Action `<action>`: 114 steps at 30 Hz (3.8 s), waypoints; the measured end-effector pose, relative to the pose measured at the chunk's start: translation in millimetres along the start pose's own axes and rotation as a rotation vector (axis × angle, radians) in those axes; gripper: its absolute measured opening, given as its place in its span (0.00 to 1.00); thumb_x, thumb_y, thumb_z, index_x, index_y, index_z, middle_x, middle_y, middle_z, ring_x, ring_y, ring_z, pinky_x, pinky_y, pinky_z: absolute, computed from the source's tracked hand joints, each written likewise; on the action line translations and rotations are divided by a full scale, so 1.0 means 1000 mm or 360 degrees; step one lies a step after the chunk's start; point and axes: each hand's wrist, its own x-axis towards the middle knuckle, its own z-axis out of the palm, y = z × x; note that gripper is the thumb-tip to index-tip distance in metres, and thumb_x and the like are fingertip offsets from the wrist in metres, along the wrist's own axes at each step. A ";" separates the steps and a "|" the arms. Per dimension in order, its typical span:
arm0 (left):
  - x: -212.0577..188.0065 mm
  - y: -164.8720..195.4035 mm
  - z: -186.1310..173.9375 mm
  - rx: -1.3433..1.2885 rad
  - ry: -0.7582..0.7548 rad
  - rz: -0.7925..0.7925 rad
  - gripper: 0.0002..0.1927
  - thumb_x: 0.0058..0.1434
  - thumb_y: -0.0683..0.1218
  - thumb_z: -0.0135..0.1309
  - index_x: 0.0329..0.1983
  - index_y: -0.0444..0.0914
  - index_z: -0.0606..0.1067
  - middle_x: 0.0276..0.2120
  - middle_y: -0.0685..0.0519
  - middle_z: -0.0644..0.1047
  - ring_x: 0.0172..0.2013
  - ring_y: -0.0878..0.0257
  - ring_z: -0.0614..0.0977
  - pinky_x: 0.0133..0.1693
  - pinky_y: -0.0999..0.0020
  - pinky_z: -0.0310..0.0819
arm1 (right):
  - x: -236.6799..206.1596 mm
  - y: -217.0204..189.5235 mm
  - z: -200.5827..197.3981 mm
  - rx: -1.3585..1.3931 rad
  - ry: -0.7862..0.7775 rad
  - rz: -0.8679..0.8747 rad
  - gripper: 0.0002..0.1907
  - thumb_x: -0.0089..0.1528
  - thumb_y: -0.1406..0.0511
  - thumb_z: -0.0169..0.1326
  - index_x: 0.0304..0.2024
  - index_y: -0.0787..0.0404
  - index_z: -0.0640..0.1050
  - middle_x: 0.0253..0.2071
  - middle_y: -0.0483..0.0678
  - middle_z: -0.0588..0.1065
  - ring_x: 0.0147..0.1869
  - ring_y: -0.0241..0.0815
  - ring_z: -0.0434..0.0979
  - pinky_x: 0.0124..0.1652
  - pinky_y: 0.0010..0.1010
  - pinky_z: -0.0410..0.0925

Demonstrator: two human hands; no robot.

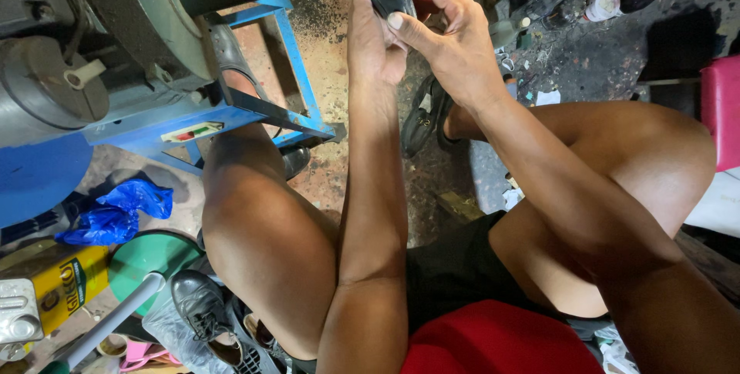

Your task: The person sits at a bench-mounted grinding machine and sands the sole and heel edge of a shoe, repeatedly rotating the shoe and pressing different areas of the sole against the spinning abrasive wheel, briefly pausing to turn the shoe over before continuing.

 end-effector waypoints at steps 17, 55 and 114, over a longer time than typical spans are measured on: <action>-0.010 -0.004 0.001 0.0003 -0.0042 0.0012 0.25 0.67 0.61 0.54 0.54 0.38 0.71 0.40 0.54 0.76 0.40 0.64 0.79 0.41 0.66 0.75 | -0.010 0.009 -0.004 -0.0139 0.0060 -0.0050 0.22 0.70 0.63 0.64 0.61 0.69 0.74 0.52 0.42 0.73 0.59 0.32 0.72 0.63 0.27 0.66; -0.005 0.002 -0.003 0.0100 -0.0063 0.0105 0.21 0.68 0.57 0.53 0.45 0.34 0.70 0.30 0.52 0.74 0.29 0.64 0.78 0.29 0.68 0.75 | 0.004 0.020 0.004 0.0277 0.0018 0.0162 0.16 0.71 0.66 0.57 0.60 0.66 0.74 0.48 0.44 0.75 0.51 0.32 0.77 0.48 0.28 0.78; 0.012 0.001 -0.009 -0.0052 -0.0215 0.0076 0.22 0.69 0.59 0.53 0.48 0.34 0.72 0.35 0.48 0.76 0.35 0.57 0.80 0.46 0.56 0.77 | 0.015 0.021 0.006 -0.0150 0.0125 0.0474 0.18 0.67 0.59 0.60 0.54 0.61 0.73 0.37 0.43 0.71 0.26 0.29 0.70 0.24 0.22 0.65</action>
